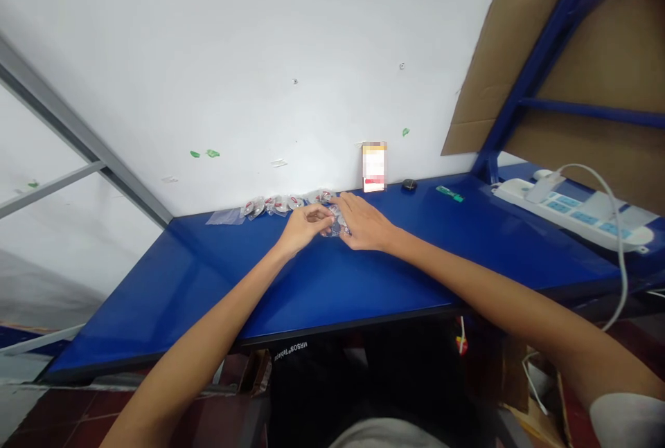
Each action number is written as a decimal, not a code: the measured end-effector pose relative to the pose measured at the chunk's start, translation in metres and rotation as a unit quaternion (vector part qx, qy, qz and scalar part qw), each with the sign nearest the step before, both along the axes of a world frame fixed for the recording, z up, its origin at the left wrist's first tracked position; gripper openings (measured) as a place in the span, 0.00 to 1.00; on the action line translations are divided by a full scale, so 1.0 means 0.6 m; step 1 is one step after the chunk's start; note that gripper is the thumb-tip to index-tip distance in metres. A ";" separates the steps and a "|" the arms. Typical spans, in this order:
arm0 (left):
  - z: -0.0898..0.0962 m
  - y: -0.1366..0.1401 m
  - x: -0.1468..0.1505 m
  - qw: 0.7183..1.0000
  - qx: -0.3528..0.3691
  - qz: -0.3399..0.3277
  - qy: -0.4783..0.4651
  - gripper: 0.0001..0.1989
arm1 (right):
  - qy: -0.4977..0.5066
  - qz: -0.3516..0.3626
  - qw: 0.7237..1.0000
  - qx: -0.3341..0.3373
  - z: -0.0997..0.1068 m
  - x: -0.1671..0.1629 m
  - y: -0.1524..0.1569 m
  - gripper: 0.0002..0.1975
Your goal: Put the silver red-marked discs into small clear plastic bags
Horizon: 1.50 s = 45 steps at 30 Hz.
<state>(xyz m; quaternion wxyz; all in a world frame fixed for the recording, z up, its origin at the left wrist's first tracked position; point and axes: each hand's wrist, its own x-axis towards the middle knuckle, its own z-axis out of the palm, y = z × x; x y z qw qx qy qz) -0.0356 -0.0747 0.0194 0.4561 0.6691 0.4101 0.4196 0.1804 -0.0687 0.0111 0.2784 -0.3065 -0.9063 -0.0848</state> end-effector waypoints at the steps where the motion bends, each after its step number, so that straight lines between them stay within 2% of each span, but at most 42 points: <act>1: 0.000 -0.001 0.000 1.000 -0.010 -0.013 0.005 0.18 | 0.005 0.014 1.000 -0.002 0.000 0.000 0.000 0.32; 6: 0.002 -0.007 0.004 0.995 -0.071 -0.063 0.029 0.13 | 0.028 0.077 0.997 0.001 -0.003 -0.002 0.000 0.36; 12: -0.008 0.004 -0.001 0.997 -0.061 0.012 0.047 0.09 | 0.048 0.098 0.994 -0.027 -0.006 -0.006 -0.002 0.41; 16: -0.011 0.003 0.001 0.997 -0.076 -0.027 0.022 0.11 | 0.052 0.107 0.992 -0.052 -0.001 -0.005 -0.003 0.43; 20: -0.007 -0.005 0.007 0.997 -0.071 -0.030 -0.001 0.10 | 0.061 0.113 0.989 -0.067 0.006 -0.002 -0.003 0.44; 24: -0.005 -0.008 0.007 0.998 -0.064 -0.023 0.020 0.15 | 0.064 0.114 0.988 -0.082 0.009 -0.002 -0.007 0.44; 30: -0.008 0.001 -0.002 0.996 0.001 -0.020 0.086 0.21 | 0.063 0.088 0.990 -0.094 0.003 -0.006 -0.007 0.39; 37: -0.011 0.008 -0.012 0.994 0.022 -0.018 0.106 0.19 | 0.049 0.066 0.992 -0.099 -0.002 -0.003 0.007 0.16; 42: 0.002 0.007 -0.016 0.987 0.035 0.009 0.156 0.17 | 0.063 0.053 0.992 -0.091 -0.006 -0.003 0.010 0.16; 45: 0.018 0.015 -0.035 0.984 0.033 0.003 0.176 0.20 | 0.060 0.034 0.994 -0.087 -0.003 0.000 0.010 0.16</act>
